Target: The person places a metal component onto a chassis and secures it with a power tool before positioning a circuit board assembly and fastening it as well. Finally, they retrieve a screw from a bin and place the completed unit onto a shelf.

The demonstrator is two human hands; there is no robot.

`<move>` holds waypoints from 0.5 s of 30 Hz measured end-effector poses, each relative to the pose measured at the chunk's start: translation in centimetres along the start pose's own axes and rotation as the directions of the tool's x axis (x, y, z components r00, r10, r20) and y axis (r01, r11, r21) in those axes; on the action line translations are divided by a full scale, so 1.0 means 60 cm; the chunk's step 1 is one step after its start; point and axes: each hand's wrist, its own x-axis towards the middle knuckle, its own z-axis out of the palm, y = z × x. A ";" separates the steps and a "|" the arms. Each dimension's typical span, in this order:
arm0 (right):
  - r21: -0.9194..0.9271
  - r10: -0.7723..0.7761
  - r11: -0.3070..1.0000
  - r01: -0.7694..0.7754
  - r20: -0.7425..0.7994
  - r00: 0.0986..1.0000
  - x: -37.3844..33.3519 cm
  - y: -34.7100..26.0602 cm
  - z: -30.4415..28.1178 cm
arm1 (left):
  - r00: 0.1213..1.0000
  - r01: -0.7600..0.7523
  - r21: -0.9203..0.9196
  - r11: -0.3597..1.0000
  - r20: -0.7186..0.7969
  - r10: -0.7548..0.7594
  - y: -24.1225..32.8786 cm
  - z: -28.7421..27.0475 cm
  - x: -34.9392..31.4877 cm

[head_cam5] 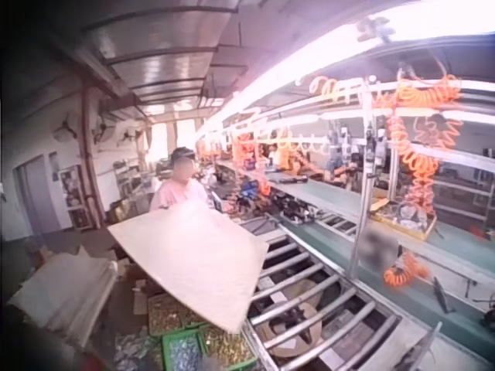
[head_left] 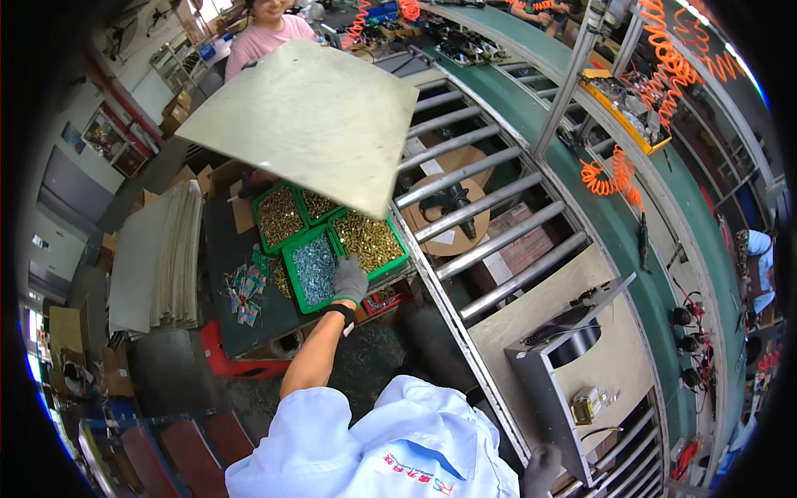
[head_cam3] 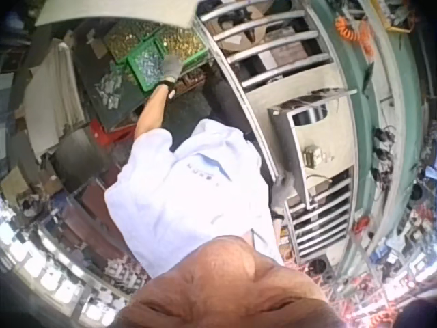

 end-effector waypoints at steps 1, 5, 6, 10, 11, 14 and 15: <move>-0.015 -0.001 1.000 0.000 -0.047 0.999 0.030 -0.035 -0.007 | 0.997 0.060 -0.032 0.998 -0.037 -0.061 -0.014 -0.002 0.015; -0.230 -0.094 0.973 0.027 -0.285 0.954 0.117 -0.114 -0.013 | 0.995 0.087 -0.110 0.990 -0.047 -0.093 -0.081 -0.018 0.056; -0.259 -0.070 0.966 -0.012 -0.303 0.950 0.131 -0.118 -0.013 | 0.996 0.042 -0.102 0.994 -0.068 -0.050 -0.097 -0.025 0.064; -0.201 0.025 0.977 -0.074 -0.236 0.971 0.161 -0.104 0.018 | 0.996 -0.016 -0.163 0.986 0.086 0.030 -0.139 -0.056 0.090; -0.181 0.033 0.981 -0.074 -0.220 0.975 0.166 -0.100 0.030 | 0.984 -0.030 -0.209 0.978 0.168 0.067 -0.141 -0.062 0.095; -0.250 -0.052 0.968 0.011 -0.158 0.986 0.177 -0.095 0.057 | 0.929 -0.143 -0.194 0.971 0.312 0.199 -0.140 -0.062 0.080; -0.289 -0.082 0.957 0.032 -0.161 0.984 0.178 -0.095 0.064 | 0.906 -0.215 -0.203 0.955 0.323 0.273 -0.139 -0.057 0.071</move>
